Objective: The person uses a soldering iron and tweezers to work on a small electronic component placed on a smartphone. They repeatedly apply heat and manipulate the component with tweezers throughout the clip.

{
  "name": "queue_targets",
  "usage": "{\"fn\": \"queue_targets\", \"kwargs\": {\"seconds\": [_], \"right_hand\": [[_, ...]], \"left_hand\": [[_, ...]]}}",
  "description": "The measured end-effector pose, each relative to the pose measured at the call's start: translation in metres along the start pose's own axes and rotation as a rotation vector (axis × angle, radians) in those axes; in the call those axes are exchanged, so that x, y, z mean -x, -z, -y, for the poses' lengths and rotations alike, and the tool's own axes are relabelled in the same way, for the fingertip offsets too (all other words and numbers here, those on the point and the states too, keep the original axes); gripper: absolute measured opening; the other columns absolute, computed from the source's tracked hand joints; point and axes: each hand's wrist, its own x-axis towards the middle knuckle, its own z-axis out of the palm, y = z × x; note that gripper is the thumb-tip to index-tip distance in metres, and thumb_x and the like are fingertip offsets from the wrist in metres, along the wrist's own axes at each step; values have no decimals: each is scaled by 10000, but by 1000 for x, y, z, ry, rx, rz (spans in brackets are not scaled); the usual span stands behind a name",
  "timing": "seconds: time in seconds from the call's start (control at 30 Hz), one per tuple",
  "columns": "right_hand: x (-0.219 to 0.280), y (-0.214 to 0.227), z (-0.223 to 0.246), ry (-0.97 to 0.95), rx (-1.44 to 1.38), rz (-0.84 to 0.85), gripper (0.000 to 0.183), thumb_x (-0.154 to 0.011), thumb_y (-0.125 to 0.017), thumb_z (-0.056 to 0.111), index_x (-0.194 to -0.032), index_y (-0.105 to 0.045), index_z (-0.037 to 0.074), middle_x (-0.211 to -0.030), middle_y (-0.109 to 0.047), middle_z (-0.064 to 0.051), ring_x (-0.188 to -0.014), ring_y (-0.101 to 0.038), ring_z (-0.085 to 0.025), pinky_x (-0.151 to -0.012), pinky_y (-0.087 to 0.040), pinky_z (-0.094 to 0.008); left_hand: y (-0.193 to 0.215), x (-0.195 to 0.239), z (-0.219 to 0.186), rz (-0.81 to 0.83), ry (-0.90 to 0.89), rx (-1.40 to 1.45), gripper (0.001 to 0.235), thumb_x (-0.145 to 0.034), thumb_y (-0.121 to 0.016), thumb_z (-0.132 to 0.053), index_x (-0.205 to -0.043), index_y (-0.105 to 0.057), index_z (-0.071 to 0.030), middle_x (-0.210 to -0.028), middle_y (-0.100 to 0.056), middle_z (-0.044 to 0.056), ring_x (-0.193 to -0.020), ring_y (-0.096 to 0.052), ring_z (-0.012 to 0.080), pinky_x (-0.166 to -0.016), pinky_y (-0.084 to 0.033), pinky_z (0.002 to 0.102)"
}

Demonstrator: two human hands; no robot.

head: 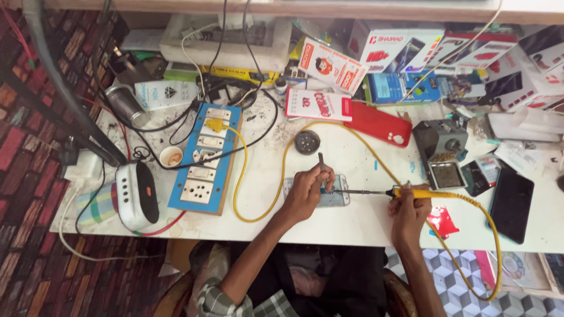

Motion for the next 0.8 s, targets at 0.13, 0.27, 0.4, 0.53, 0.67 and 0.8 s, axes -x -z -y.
{"fn": "queue_targets", "kwargs": {"seconds": [0.13, 0.27, 0.4, 0.53, 0.67, 0.8], "right_hand": [[5, 0, 4, -24, 12, 12, 226, -1117, -538, 206, -969, -445, 63, -619, -507, -48, -497, -472, -108, -465, -376, -263], [3, -6, 9, -22, 46, 1, 187, -1096, -539, 183, -979, -460, 59, -622, -505, -48, -495, -465, -111, -465, -372, -264], [1, -8, 15, -74, 22, -58, 142, -1064, -541, 168, -989, -462, 78, -594, -497, -47, -473, -461, -110, -444, -357, -259], [6, -3, 5, -50, 40, -36, 175, -1095, -547, 182, -990, -469, 65, -637, -508, -38, -499, -472, -109, -461, -376, -258], [-1, -6, 7, -20, 9, -28, 193, -1096, -554, 200, -994, -467, 61, -641, -512, -41, -498, -469, -110, -463, -382, -259], [1, 1, 1, -33, 28, -19, 239, -1118, -562, 213, -971, -482, 41, -621, -518, -61, -495, -459, -117, -474, -374, -261]], "left_hand": [[0, 3, -3, 5, 48, -11, 207, -1055, -400, -80, -970, -571, 0, -710, -577, 68, -651, -532, 158, -664, -481, 339], [1, -1, -10, 2, 15, 5, 202, -1053, -399, -71, -967, -564, 6, -717, -574, 71, -665, -535, 156, -686, -489, 339], [2, -4, -15, 7, 49, -43, 215, -1047, -400, -88, -946, -563, 9, -696, -577, 72, -641, -528, 162, -666, -475, 341], [1, 2, -4, 5, 15, 7, 220, -1062, -395, -101, -973, -565, 6, -709, -570, 76, -651, -539, 166, -658, -478, 337], [1, -5, -10, 4, -36, 2, 211, -1079, -399, -93, -977, -556, 3, -720, -570, 74, -666, -544, 164, -675, -486, 330], [1, 0, -4, 9, 11, -5, 193, -1076, -416, -80, -980, -563, 1, -709, -572, 65, -644, -529, 162, -665, -478, 324]]}}
